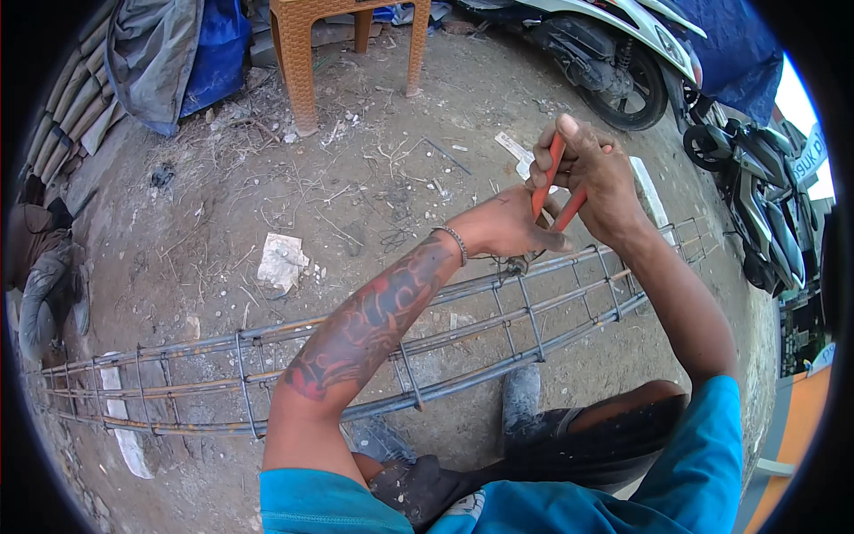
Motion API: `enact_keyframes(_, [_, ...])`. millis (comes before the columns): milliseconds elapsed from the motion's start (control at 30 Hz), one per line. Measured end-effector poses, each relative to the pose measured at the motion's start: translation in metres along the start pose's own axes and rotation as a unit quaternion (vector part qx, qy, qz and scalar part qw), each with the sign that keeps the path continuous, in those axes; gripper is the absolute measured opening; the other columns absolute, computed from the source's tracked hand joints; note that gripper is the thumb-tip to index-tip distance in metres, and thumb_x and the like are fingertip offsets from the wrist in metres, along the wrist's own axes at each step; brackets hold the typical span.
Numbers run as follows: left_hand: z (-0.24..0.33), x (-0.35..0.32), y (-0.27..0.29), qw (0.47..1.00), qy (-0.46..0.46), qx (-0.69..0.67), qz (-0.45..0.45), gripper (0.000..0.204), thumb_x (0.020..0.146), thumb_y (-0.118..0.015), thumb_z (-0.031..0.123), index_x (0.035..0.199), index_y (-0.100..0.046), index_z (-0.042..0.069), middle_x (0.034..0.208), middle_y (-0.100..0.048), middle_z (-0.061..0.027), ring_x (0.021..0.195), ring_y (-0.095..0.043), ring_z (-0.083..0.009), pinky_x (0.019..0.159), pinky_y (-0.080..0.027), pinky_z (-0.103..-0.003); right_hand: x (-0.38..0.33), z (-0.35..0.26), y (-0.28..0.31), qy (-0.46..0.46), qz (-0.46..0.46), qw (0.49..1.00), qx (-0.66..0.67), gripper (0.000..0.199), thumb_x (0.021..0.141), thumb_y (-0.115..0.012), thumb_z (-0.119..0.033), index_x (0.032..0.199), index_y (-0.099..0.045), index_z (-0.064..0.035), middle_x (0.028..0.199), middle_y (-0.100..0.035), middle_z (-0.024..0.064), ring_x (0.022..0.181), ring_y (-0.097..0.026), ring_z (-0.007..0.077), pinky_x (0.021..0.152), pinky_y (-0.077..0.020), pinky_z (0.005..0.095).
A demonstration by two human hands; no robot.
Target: The person constructs a rebar cage by wrapping tie wire around intersecting metal bars by hand and twisting and tightening the wire using pliers.
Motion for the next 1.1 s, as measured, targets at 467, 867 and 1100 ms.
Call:
enact_keyframes(467, [-0.029,-0.064,0.002,0.969,0.232,0.084,-0.004,0.026,0.080,-0.048,0.017,0.071,-0.059,-0.004,0.061,-0.063,-0.0106,0.062,-0.064,-0.0306,0.065,-0.050,-0.037,0.001,-0.007,-0.010,0.100,-0.122,0.983,0.098,0.016,0.090,-0.054,-0.019,0.090,-0.055,-0.0029,0.073,-0.055,0.0037,0.067,-0.055,0.0142,0.065,-0.0477,0.0309])
enact_keyframes(867, [0.016,-0.065,0.058,0.952,0.124,0.220,0.173,0.040,0.080,-0.064,0.039,0.081,-0.059,-0.001,0.064,-0.056,-0.0091,0.061,-0.057,-0.0223,0.063,-0.046,-0.034,0.008,-0.010,-0.058,0.065,-0.361,0.924,0.108,0.037,0.083,-0.062,-0.037,0.071,-0.054,-0.0027,0.060,-0.047,0.0032,0.056,-0.051,0.0159,0.055,-0.0452,0.0317])
enact_keyframes(1100, [-0.007,0.018,-0.007,0.946,-0.130,-0.238,0.180,0.020,0.083,-0.059,0.022,0.075,-0.056,0.004,0.061,-0.053,-0.0006,0.050,-0.048,-0.0155,0.049,-0.040,-0.032,0.014,-0.008,-0.052,0.059,-0.422,0.890,0.164,0.043,0.084,-0.059,-0.043,0.074,-0.056,-0.0016,0.060,-0.050,0.0055,0.052,-0.051,0.0167,0.053,-0.0451,0.0301])
Point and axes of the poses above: each hand's wrist, its own x-axis towards the middle knuckle, its own y-axis out of the back of the hand, z = x × y, the point moved 10 cm from there along x, towards the middle knuckle
